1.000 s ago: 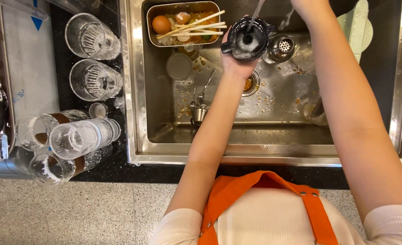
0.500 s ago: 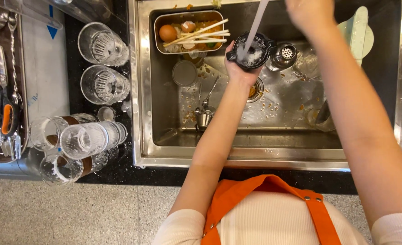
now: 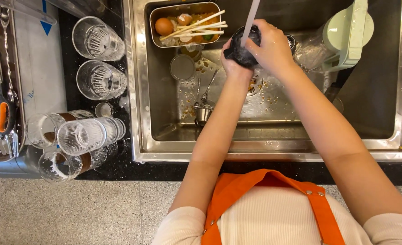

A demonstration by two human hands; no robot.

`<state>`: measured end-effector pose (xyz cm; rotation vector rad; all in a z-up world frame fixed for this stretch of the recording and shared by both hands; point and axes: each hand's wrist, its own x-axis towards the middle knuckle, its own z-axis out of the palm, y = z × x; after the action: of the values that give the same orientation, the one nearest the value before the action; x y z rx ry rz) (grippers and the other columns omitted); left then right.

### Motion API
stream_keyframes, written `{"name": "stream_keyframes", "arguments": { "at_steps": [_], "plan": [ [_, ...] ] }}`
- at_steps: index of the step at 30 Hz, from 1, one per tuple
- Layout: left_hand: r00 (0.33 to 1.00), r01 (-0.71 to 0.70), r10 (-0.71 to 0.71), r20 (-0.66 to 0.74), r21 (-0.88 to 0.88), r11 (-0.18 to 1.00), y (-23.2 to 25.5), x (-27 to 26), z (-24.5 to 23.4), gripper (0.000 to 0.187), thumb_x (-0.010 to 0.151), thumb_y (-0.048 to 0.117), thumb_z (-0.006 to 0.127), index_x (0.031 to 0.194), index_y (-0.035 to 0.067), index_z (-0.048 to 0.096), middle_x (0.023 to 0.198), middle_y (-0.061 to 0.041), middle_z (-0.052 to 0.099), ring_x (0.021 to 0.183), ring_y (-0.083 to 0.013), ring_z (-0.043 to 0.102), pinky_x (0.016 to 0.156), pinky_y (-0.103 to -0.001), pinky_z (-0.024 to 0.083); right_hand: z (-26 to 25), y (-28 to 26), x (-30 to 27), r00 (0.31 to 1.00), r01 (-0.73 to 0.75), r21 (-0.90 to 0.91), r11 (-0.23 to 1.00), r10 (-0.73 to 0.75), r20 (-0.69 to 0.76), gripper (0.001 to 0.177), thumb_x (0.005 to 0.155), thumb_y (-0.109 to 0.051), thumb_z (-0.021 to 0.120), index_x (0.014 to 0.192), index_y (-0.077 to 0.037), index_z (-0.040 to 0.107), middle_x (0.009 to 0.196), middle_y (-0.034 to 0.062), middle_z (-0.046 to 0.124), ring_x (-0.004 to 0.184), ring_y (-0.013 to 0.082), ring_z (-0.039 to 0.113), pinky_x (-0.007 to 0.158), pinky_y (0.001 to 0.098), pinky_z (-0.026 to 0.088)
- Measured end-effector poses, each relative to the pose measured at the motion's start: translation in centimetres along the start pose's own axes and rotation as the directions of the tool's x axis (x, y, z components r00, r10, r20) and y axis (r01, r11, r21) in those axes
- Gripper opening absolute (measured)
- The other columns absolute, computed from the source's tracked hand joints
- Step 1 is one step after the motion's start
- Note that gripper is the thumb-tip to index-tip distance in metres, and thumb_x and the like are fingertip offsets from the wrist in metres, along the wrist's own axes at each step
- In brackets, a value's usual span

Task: The recorder is washing glassware and bar tools in a commercial sink.

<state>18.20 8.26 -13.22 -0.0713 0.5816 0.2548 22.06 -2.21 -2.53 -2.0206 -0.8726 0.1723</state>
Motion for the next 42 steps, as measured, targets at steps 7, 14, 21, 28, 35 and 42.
{"name": "stream_keyframes", "arguments": {
  "at_steps": [7,14,21,28,35,42],
  "plan": [
    [0.733,-0.620,0.515,0.444,0.126,0.774,-0.6,-4.4,2.4,0.064,0.114,0.050,0.028,0.120,-0.002,0.066,0.127,-0.015,0.068,0.122,-0.0295,0.061,0.110,-0.043,0.046,-0.5,-1.7,-0.4,0.997,-0.067,-0.224,0.972,0.054,-0.061,0.035,0.095,-0.025,0.081,0.114,0.001,0.065,0.100,0.0224,0.072,0.091,0.0405,0.071,0.079,0.0463,0.055],
    [0.593,-0.798,0.522,0.613,0.537,0.275,0.6,-6.1,4.7,0.043,0.109,0.023,0.041,0.134,-0.004,0.064,0.137,-0.018,0.065,0.132,-0.0298,0.057,0.119,-0.042,0.039,-1.5,-2.3,0.9,0.983,-0.164,-0.051,0.985,0.158,-0.096,0.037,0.095,-0.024,0.075,0.126,-0.004,0.068,0.102,0.0206,0.072,0.083,0.0322,0.071,0.079,0.0406,0.057],
    [0.831,-0.535,0.421,0.363,0.316,0.784,1.9,-4.5,3.7,0.028,0.103,0.007,0.056,0.130,0.001,0.063,0.131,-0.013,0.063,0.117,-0.0254,0.063,0.102,-0.039,0.053,1.1,0.2,-0.1,0.890,-0.344,0.877,0.336,0.413,0.191,0.039,0.096,-0.032,0.069,0.131,-0.016,0.062,0.127,0.0072,0.068,0.114,0.0237,0.067,0.093,0.0424,0.059],
    [0.426,-0.717,0.286,0.858,0.514,-0.471,3.8,-9.8,6.1,0.032,0.090,0.013,0.068,0.121,0.006,0.066,0.135,-0.016,0.061,0.127,-0.0338,0.058,0.107,-0.046,0.046,2.7,2.5,-0.5,0.723,-0.529,0.835,0.153,0.596,0.349,0.034,0.097,-0.038,0.062,0.120,-0.014,0.065,0.106,0.0055,0.073,0.095,0.0226,0.071,0.077,0.0459,0.061],
    [0.201,-0.647,-0.181,0.963,-0.008,-0.763,6.1,-11.4,6.5,0.033,0.086,0.034,0.079,0.101,0.006,0.070,0.106,-0.009,0.072,0.103,-0.0289,0.067,0.097,-0.048,0.051,0.0,-3.3,0.2,0.631,-0.710,0.678,0.193,0.601,0.490,0.063,0.094,-0.068,0.039,0.120,-0.017,0.068,0.111,0.0052,0.071,0.094,0.0197,0.064,0.074,0.0402,0.054],
    [0.578,-0.632,0.243,0.779,0.615,-0.472,5.7,-4.8,0.8,0.032,0.104,0.030,0.071,0.093,0.000,0.067,0.081,-0.012,0.063,0.074,-0.0233,0.061,0.072,-0.034,0.052,4.1,2.0,-1.7,0.895,-0.336,0.898,0.286,0.393,0.210,0.048,0.105,-0.049,0.044,0.134,-0.015,0.063,0.125,0.0027,0.065,0.115,0.0152,0.062,0.097,0.0334,0.052]
  ]
}}
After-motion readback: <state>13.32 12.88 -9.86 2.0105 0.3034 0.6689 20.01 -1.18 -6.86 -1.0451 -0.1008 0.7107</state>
